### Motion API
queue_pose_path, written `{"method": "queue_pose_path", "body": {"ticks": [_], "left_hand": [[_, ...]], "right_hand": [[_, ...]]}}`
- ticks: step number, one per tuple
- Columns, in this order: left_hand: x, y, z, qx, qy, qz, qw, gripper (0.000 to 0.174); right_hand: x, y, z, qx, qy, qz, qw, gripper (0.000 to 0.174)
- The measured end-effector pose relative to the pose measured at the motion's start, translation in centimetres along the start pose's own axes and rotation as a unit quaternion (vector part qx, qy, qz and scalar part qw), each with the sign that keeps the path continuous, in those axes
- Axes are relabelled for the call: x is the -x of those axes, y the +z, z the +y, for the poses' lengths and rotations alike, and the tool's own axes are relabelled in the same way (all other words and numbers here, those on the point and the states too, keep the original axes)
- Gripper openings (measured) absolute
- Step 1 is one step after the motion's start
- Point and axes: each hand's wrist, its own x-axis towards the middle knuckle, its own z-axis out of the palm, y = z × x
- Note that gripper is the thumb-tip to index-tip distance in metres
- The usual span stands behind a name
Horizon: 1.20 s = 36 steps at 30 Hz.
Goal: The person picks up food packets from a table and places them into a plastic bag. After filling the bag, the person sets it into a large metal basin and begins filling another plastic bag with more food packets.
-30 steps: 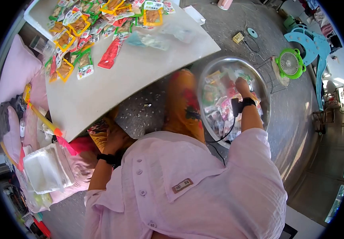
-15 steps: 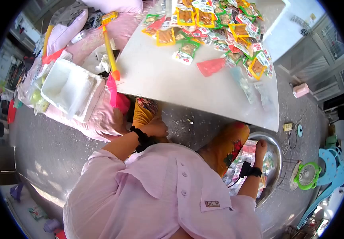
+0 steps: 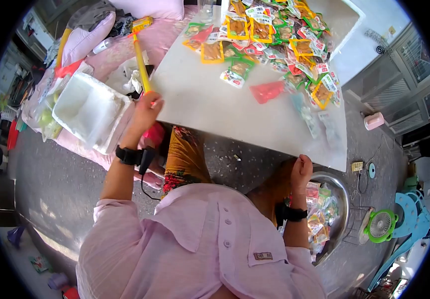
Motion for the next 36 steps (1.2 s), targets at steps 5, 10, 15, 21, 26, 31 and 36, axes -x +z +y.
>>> {"method": "queue_pose_path", "body": {"ticks": [5,10,15,21,26,31,36], "left_hand": [[-0.9,-7.8,-9.0,-0.408,0.018,0.185,0.894,0.034],[1.7,-11.6,-14.1,-0.419,-0.207,0.049,0.883,0.039],[2.3,-12.2,-17.7,-0.341,-0.172,-0.044,0.923,0.031],[2.2,-12.5,-17.2,-0.301,-0.117,-0.013,0.946,0.029],[3.6,-12.6,-16.6,-0.345,-0.107,-0.048,0.931,0.027],[3.2,-12.1,-13.6,-0.400,-0.173,-0.041,0.899,0.023],[2.7,-12.4,-14.2,-0.377,-0.176,0.006,0.909,0.024]], "right_hand": [[-0.4,0.3,-1.5,0.015,-0.004,-0.013,1.000,0.009],[-0.6,0.2,-2.4,0.020,-0.019,-0.009,1.000,0.010],[-0.8,0.2,-2.5,0.010,-0.029,-0.014,0.999,0.009],[-0.9,0.0,-2.6,0.001,-0.036,-0.017,0.999,0.010],[-0.8,0.2,-2.1,-0.020,-0.022,-0.028,0.999,0.011],[-0.4,1.0,-0.8,-0.059,-0.017,-0.019,0.998,0.011],[-0.1,1.5,0.1,-0.082,-0.008,-0.013,0.997,0.011]]}}
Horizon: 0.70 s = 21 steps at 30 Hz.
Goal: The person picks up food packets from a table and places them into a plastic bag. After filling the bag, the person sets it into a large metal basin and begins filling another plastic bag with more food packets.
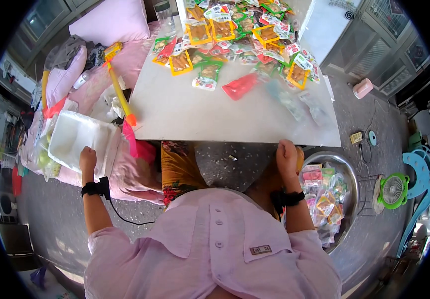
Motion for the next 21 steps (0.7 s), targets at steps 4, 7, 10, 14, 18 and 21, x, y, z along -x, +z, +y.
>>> {"method": "queue_pose_path", "body": {"ticks": [4,7,10,14,18,21], "left_hand": [[-1.0,1.5,-2.0,0.034,0.010,0.019,0.999,0.025],[-1.2,1.5,-2.4,0.046,0.010,0.039,0.998,0.023],[-0.8,0.4,-1.4,0.073,-0.002,0.060,0.996,0.021],[0.3,-1.6,1.3,0.128,-0.011,0.068,0.989,0.017],[1.0,-2.7,4.9,0.176,0.047,0.122,0.976,0.016],[2.1,-4.3,10.1,0.256,0.089,0.117,0.955,0.008]], "right_hand": [[-0.1,0.1,0.0,-0.001,-0.011,0.005,1.000,0.011],[-0.1,0.1,0.0,-0.001,-0.006,-0.001,1.000,0.011],[-0.2,0.0,-0.1,0.000,-0.004,-0.003,1.000,0.011],[-0.5,-0.5,-1.2,0.027,-0.005,-0.016,0.999,0.011],[-0.8,-0.8,-2.1,0.030,0.009,-0.026,0.999,0.010],[-1.5,-1.3,-3.8,0.045,0.036,-0.047,0.997,0.009]]}}
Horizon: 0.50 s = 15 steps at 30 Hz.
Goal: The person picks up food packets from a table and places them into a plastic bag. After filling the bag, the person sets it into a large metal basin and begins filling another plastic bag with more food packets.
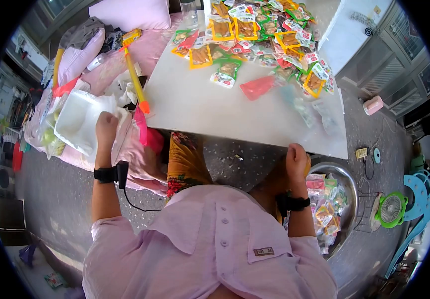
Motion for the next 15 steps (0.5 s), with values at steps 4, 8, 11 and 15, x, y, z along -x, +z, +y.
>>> {"method": "queue_pose_path", "body": {"ticks": [4,8,11,15], "left_hand": [[0.8,4.2,6.8,0.102,0.032,-0.040,0.993,0.007],[2.5,9.6,11.9,0.159,0.095,-0.112,0.976,0.008],[3.9,13.6,14.1,0.122,0.101,-0.175,0.972,0.009],[5.1,16.9,15.9,0.072,0.110,-0.231,0.964,0.015]], "right_hand": [[-1.5,0.0,-0.8,-0.027,-0.019,-0.018,0.999,0.009],[-4.1,0.3,-0.7,-0.069,-0.071,-0.041,0.994,0.010],[-5.8,1.1,-0.5,-0.076,-0.088,-0.075,0.990,0.012],[-8.0,3.6,-0.4,-0.040,-0.121,-0.083,0.988,0.018]]}}
